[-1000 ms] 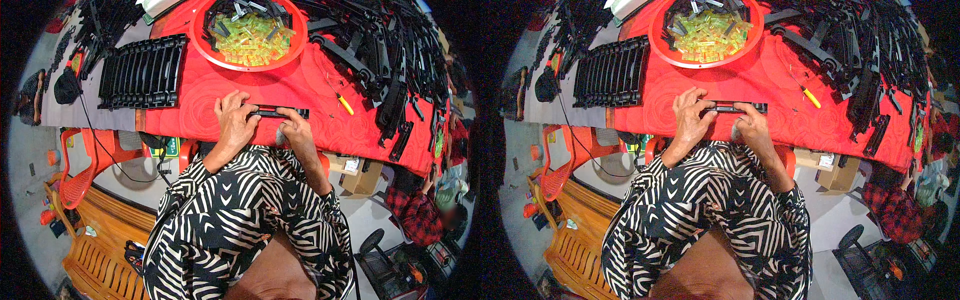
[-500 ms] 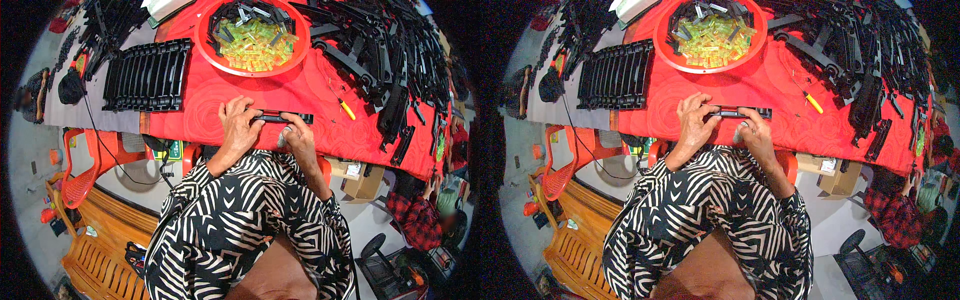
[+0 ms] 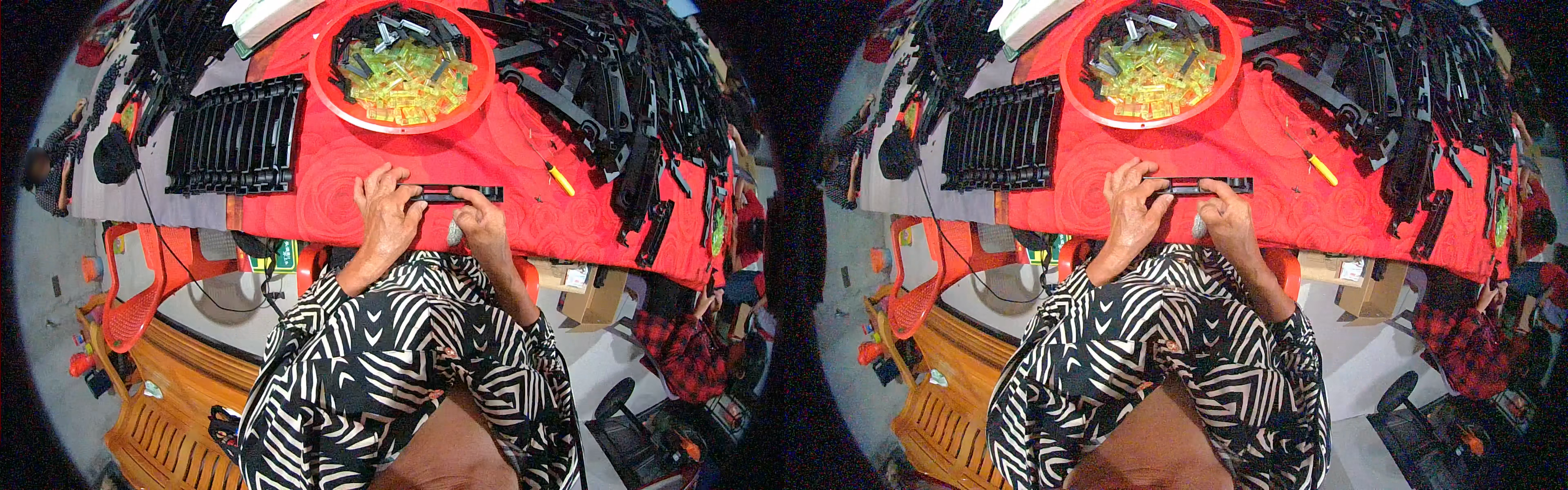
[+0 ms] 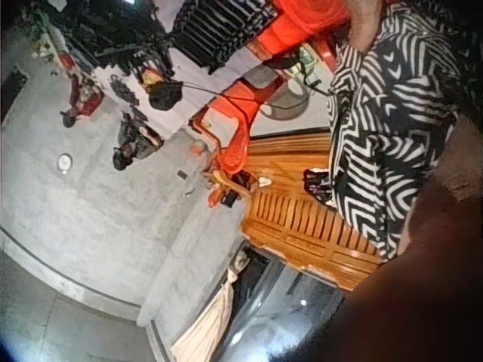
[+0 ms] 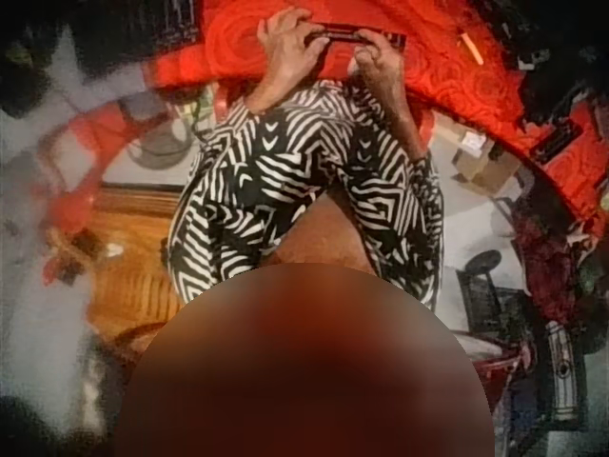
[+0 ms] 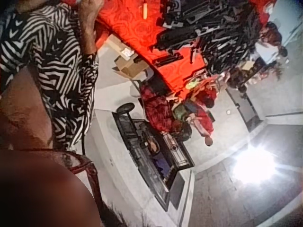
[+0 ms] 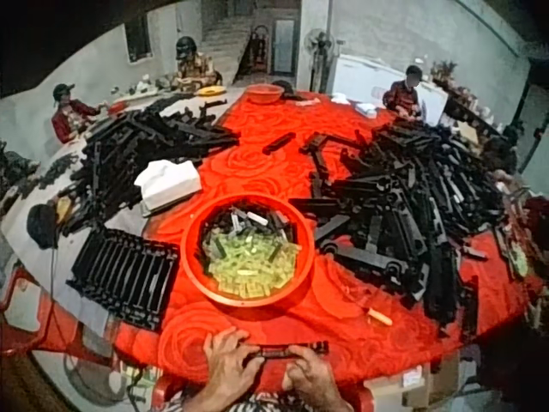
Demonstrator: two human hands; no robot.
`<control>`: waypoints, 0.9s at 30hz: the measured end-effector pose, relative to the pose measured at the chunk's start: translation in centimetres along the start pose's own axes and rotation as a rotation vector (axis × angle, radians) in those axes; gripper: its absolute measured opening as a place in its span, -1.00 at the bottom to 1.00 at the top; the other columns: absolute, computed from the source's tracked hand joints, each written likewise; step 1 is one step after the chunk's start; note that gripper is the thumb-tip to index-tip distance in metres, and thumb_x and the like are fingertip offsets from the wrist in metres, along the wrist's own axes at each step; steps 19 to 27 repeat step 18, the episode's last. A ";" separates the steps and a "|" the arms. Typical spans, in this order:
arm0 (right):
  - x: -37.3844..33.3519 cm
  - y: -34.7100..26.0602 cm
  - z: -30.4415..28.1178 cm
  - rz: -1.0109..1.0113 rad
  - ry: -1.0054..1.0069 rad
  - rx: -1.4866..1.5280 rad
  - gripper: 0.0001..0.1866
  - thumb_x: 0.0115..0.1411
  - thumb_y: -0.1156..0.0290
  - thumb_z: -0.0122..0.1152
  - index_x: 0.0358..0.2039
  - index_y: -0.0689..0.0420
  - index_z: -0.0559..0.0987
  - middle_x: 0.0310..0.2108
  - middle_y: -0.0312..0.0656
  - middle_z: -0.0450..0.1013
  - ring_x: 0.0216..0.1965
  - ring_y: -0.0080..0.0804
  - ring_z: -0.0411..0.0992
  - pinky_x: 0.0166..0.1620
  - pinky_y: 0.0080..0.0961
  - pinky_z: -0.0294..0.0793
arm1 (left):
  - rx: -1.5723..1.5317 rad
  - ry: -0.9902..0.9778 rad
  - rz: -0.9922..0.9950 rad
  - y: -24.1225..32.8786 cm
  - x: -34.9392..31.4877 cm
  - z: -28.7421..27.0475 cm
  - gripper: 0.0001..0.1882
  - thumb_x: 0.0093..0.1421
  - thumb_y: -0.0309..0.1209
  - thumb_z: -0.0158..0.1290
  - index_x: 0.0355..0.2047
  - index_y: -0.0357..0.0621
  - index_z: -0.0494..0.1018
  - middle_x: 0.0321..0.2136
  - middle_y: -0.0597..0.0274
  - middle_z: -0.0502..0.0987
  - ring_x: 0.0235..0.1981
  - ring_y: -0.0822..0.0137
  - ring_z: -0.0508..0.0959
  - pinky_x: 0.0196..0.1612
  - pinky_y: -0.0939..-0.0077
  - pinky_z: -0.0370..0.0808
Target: The person assembles toy guns by inserting small plastic inserts into black plastic toy gun frames, using a screwdriver to secure the components.
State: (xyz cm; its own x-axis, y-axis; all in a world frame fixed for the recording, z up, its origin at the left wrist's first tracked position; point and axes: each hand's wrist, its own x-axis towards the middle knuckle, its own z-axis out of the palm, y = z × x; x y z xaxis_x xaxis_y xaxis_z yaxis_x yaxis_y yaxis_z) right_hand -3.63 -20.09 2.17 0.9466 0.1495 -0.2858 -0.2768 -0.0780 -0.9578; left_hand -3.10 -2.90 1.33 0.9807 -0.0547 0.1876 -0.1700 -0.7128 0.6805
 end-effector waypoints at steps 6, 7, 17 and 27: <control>-0.9 -3.1 0.4 0.196 0.052 0.238 -0.66 0.10 0.55 -0.05 -0.06 0.24 0.37 -0.64 -0.44 0.25 -0.70 -0.74 0.09 -0.66 -0.76 0.04 | -0.112 0.026 0.023 -0.2 0.3 0.2 -0.80 -0.13 -0.37 0.17 -0.43 -0.09 0.54 -0.22 0.25 0.44 0.06 0.13 0.26 0.15 -0.08 -0.09; -0.6 -2.2 0.5 0.127 0.043 0.199 -0.65 0.10 0.55 -0.04 -0.05 0.24 0.35 -0.64 -0.43 0.26 -0.69 -0.74 0.14 -0.66 -0.78 0.06 | -0.126 0.035 0.021 -0.2 0.3 0.0 -0.80 -0.14 -0.37 0.17 -0.42 -0.08 0.54 -0.24 0.26 0.45 0.05 0.14 0.27 0.15 -0.07 -0.09; -0.1 0.9 0.9 0.005 0.156 -0.096 -0.79 0.24 0.35 -0.01 -0.25 0.22 0.49 -0.63 -0.34 0.34 -0.64 -0.71 0.28 -0.59 -0.69 0.29 | 0.098 0.049 0.137 0.1 -0.3 0.1 -0.76 -0.05 -0.31 0.17 -0.38 -0.16 0.53 -0.23 0.10 0.45 -0.03 0.03 0.32 0.05 0.07 0.13; -0.2 0.6 0.9 0.018 0.147 -0.155 -0.78 0.24 0.33 0.00 -0.23 0.20 0.50 -0.63 -0.31 0.34 -0.64 -0.71 0.29 -0.59 -0.68 0.30 | 0.119 0.044 0.133 0.2 -0.4 0.2 -0.75 -0.05 -0.29 0.18 -0.38 -0.15 0.54 -0.22 0.07 0.45 -0.03 0.03 0.32 0.05 0.03 0.12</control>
